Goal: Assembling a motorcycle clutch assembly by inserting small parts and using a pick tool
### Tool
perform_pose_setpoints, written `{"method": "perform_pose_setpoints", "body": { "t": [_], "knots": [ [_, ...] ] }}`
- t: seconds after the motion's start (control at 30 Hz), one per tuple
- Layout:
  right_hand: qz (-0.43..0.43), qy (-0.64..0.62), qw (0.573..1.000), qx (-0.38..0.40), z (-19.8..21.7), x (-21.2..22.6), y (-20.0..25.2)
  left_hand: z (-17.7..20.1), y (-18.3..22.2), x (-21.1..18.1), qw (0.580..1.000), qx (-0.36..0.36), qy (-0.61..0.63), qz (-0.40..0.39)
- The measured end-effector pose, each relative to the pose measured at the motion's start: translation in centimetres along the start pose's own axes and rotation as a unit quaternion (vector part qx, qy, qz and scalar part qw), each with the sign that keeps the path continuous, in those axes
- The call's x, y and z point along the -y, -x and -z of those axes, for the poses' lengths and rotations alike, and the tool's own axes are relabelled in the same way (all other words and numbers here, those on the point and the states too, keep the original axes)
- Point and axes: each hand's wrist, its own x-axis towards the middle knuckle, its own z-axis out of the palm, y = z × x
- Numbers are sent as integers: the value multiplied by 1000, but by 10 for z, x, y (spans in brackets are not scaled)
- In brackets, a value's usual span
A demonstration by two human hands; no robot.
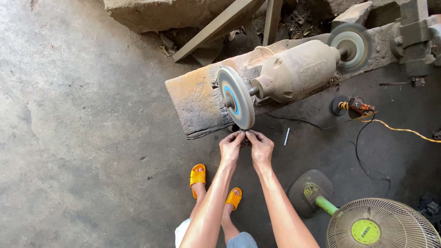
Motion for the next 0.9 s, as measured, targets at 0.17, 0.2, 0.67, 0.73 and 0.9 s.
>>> {"method": "perform_pose_setpoints", "body": {
  "t": [0.17,0.2,0.67,0.73,0.9],
  "knots": [
    [-7,-6,1000,-26,-4,-3,2,-3,4,-4,1000,-14,-14,3],
    [-6,-6,1000,-29,-4,-5,1,-3,3,-3,1000,-18,-7,4],
    [-17,-34,998,-51,-8,-8,1,-4,1,-4,1000,-23,16,12],
    [-17,-35,998,-52,-8,-7,1,-5,3,-7,999,-23,21,13],
    [-15,-36,998,-54,-6,-4,2,-8,5,-8,999,-22,20,17]
  ]
}}
